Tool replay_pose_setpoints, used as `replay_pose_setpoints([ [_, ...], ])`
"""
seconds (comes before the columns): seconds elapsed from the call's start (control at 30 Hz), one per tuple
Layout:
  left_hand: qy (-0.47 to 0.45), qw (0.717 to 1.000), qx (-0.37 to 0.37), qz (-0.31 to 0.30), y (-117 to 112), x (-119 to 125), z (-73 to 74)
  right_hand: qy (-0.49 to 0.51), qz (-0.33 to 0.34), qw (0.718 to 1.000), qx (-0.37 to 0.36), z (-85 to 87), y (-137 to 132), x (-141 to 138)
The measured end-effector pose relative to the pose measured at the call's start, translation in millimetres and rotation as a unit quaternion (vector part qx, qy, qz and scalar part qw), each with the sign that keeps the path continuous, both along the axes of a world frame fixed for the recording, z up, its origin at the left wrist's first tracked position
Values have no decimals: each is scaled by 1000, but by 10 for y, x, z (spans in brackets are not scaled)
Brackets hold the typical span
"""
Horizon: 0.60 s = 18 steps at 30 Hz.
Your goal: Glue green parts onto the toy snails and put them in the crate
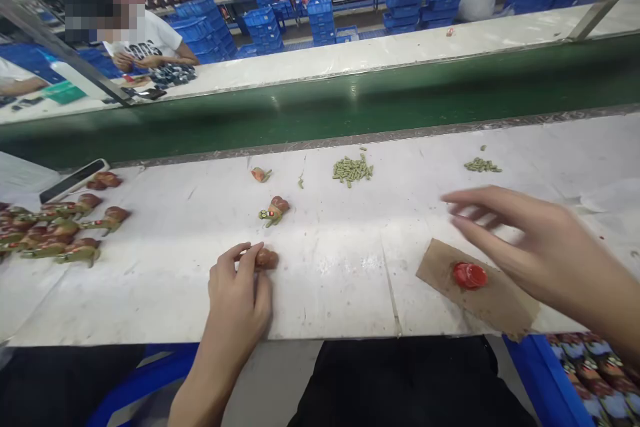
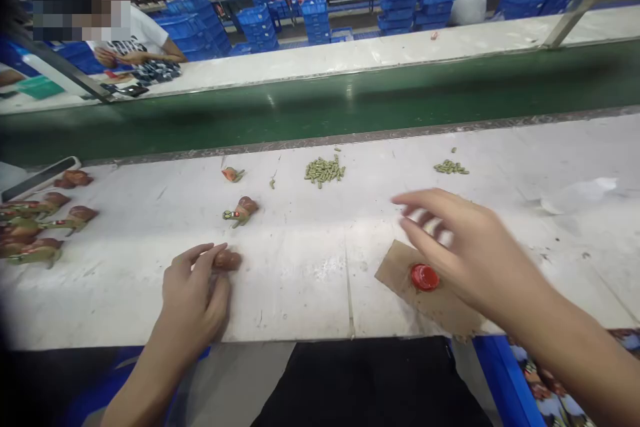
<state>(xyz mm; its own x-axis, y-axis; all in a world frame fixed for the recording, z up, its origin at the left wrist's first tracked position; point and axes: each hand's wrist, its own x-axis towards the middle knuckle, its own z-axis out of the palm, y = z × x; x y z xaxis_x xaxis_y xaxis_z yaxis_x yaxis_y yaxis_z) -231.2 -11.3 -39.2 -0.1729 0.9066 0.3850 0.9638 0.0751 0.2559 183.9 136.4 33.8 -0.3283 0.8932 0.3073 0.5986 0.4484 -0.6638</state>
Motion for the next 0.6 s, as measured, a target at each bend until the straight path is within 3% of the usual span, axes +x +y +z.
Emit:
replay_pose_setpoints([
  [0.1,-37,999,-1,-25,-8,198,-20,-120,24,987,-108,100,453,-603],
  [0.2,-81,996,-9,-48,-42,470,8,-164,0,980,-111,-45,855,-1176],
  [0.27,-120,990,-21,-67,-70,653,40,-182,-13,978,-98,-171,1004,-1398],
  [0.4,-292,951,-43,-90,-98,957,111,-210,-18,973,-91,-316,1094,-1522],
  [0.5,-455,884,-51,-92,-68,1116,172,-210,-2,974,-85,-323,1102,-1507],
  [0.6,-544,828,-112,-75,-13,1227,252,-197,10,977,-79,-286,1075,-1445],
])
